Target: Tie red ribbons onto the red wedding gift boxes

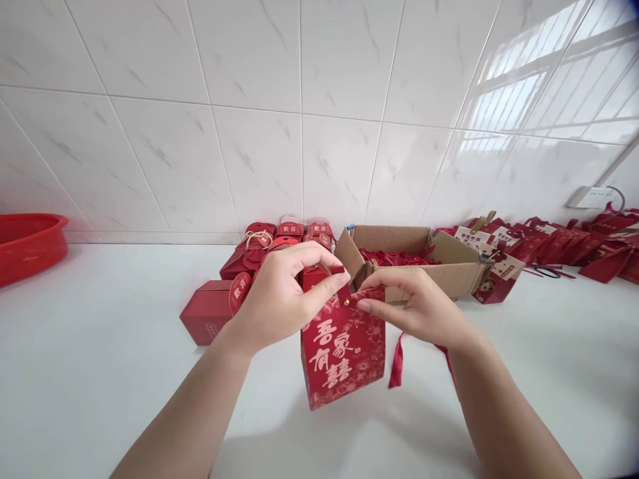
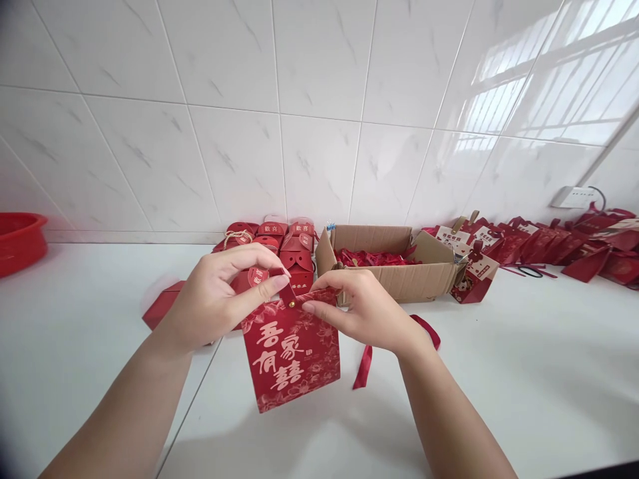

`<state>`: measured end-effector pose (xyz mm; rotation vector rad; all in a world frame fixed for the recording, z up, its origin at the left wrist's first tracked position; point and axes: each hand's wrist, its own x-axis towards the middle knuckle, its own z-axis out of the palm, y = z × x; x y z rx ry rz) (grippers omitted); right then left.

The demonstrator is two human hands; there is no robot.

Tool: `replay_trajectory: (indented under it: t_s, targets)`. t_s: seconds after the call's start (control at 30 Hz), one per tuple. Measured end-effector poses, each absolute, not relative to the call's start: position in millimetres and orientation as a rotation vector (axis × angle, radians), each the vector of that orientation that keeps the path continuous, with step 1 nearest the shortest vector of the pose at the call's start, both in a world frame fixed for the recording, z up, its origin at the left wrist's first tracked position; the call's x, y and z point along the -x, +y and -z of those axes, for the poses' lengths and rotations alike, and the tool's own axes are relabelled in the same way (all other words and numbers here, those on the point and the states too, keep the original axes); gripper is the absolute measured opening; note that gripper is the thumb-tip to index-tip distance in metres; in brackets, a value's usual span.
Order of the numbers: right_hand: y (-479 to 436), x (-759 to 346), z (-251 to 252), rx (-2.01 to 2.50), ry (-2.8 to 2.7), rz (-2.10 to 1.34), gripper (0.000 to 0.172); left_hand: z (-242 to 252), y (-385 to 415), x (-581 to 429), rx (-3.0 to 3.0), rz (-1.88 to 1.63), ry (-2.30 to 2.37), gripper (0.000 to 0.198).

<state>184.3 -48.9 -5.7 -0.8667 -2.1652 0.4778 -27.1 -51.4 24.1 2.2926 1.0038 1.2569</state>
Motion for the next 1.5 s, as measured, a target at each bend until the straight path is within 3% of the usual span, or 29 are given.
replay_trajectory:
  t_s: [0.33,0.47,1.07,1.23,1.33,1.5]
  targets:
    - [-49.2,-174.9,10.3,0.786,-2.176,-0.448,0.005,-21.0,-52.2,22.8,-2.315,-1.236,0.981,0.009]
    - [-48.9,-176.5,9.8,0.767,-2.106,-0.444,0.012,-20.4,-51.7,23.3,-2.319,-1.237,0.989,0.010]
    - [-50.6,-173.1,11.4,0.728,-2.108,-0.417,0.005,-14.6,-54.0,16.1,-2.368,-1.192,0.965,0.005]
    - [-50.1,-179.9,10.1,0.882,-2.125,-0.396,0.015,-14.2,-52.8,19.5,-2.365,-1.089,1.100,0.010]
    - [-53.7,-183.9,4.1,0.936,-2.087,-0.527,0.018,-20.5,-54.0,28.3,-2.347,-1.098,1.149,0.013]
    - [-61.6,-187.9,-4.2,0.794,-1.990,-1.026,0.033,-33.4,-64.1,44.4,-2.305,-0.945,1.188,0.016]
